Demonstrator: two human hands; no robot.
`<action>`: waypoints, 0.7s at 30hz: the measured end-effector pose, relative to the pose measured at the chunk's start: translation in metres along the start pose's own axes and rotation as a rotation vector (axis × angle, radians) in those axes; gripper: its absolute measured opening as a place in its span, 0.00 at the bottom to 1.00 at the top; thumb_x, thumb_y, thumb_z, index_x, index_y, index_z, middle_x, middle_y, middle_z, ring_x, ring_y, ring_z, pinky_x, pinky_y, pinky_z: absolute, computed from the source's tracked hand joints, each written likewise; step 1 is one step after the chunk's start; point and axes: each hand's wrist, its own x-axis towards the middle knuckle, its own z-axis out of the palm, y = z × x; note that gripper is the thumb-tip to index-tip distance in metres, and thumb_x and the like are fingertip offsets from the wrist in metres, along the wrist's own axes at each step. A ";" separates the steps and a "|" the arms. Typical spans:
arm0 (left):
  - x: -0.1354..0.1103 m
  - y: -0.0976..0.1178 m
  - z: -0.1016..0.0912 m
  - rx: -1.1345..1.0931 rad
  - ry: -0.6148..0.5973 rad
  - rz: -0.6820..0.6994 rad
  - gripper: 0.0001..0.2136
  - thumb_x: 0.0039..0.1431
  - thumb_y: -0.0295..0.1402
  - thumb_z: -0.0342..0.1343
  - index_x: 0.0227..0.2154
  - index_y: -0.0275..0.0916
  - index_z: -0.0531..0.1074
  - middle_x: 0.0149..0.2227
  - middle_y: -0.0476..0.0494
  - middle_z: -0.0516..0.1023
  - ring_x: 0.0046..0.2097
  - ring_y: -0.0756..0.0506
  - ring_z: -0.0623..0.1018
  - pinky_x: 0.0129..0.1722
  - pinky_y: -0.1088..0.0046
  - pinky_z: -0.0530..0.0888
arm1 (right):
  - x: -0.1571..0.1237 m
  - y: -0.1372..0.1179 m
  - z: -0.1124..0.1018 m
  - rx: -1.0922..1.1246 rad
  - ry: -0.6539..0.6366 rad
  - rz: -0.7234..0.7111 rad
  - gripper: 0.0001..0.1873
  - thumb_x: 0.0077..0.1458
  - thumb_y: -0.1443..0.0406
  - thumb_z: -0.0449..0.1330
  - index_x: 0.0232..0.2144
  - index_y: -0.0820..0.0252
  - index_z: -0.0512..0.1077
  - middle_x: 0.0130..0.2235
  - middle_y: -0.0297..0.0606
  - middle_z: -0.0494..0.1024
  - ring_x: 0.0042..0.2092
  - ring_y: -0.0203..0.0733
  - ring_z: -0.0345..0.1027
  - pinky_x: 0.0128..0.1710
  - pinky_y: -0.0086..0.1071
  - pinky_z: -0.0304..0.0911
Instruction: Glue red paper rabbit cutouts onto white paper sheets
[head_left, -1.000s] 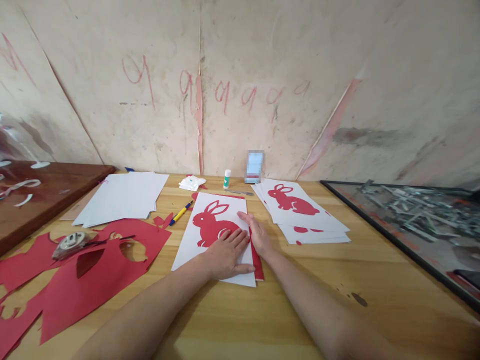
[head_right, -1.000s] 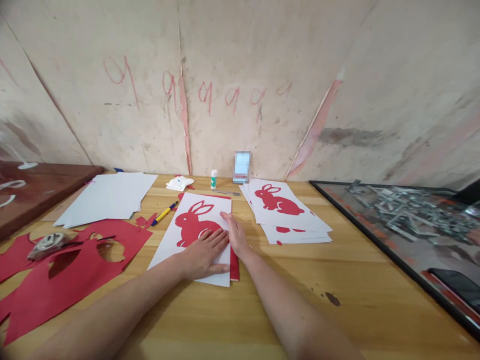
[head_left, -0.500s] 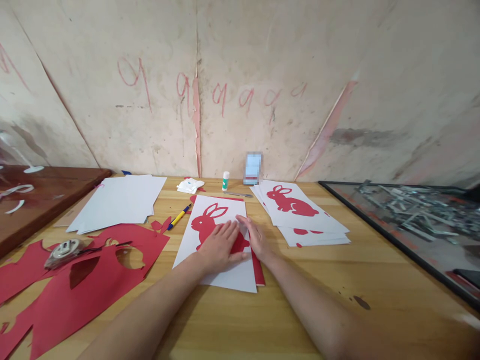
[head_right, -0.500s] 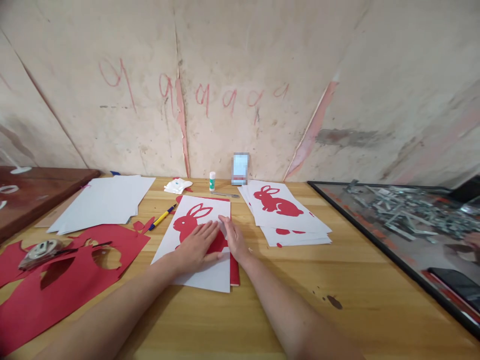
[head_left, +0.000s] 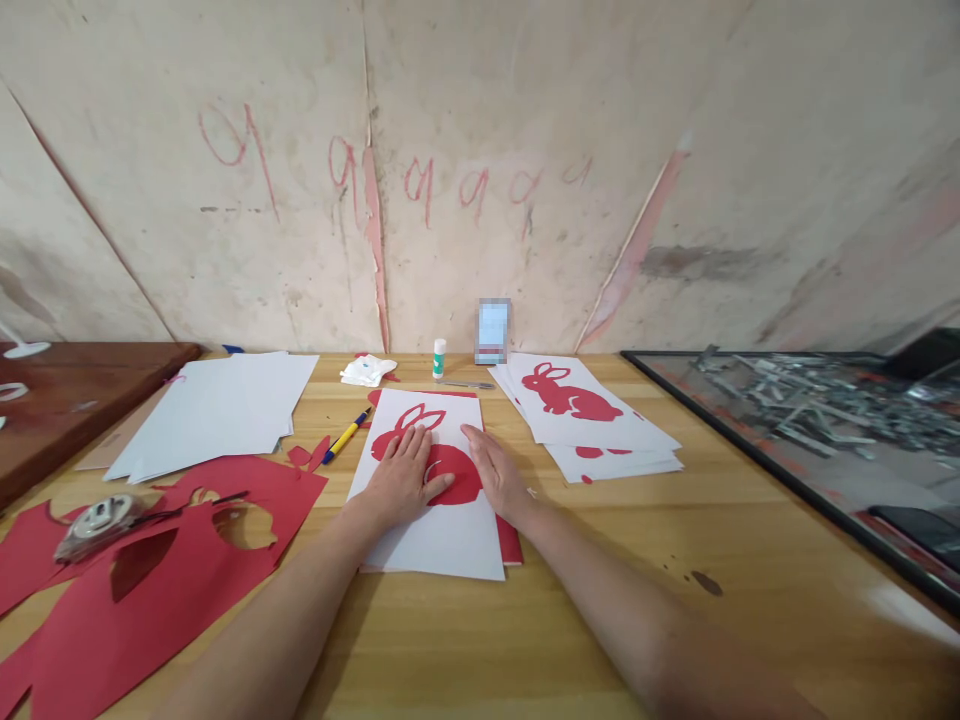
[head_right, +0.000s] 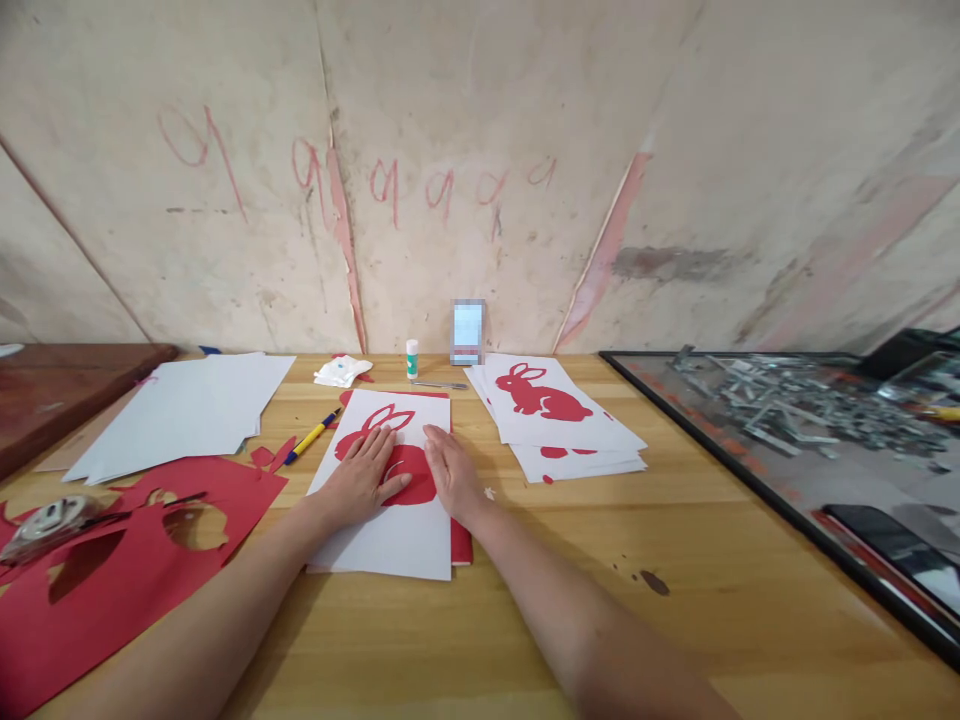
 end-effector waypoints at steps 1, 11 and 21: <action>0.001 -0.003 0.000 0.012 0.030 -0.010 0.38 0.66 0.56 0.35 0.68 0.28 0.48 0.70 0.30 0.47 0.71 0.36 0.48 0.67 0.53 0.52 | -0.001 -0.002 0.000 -0.085 -0.034 -0.055 0.41 0.63 0.42 0.35 0.62 0.61 0.64 0.64 0.48 0.65 0.67 0.49 0.53 0.67 0.51 0.45; 0.007 -0.036 0.005 0.101 0.046 -0.195 0.35 0.68 0.52 0.38 0.66 0.28 0.53 0.68 0.28 0.52 0.69 0.33 0.52 0.66 0.51 0.54 | -0.011 -0.018 0.007 -0.532 -0.480 -0.117 0.44 0.64 0.42 0.33 0.69 0.66 0.44 0.71 0.46 0.42 0.72 0.47 0.31 0.70 0.47 0.30; 0.006 -0.031 0.001 0.128 0.003 -0.220 0.36 0.68 0.52 0.37 0.67 0.27 0.51 0.69 0.29 0.49 0.70 0.34 0.49 0.67 0.54 0.52 | -0.011 -0.020 0.005 -0.518 -0.540 -0.077 0.47 0.61 0.39 0.33 0.70 0.66 0.42 0.71 0.46 0.39 0.72 0.46 0.28 0.69 0.44 0.29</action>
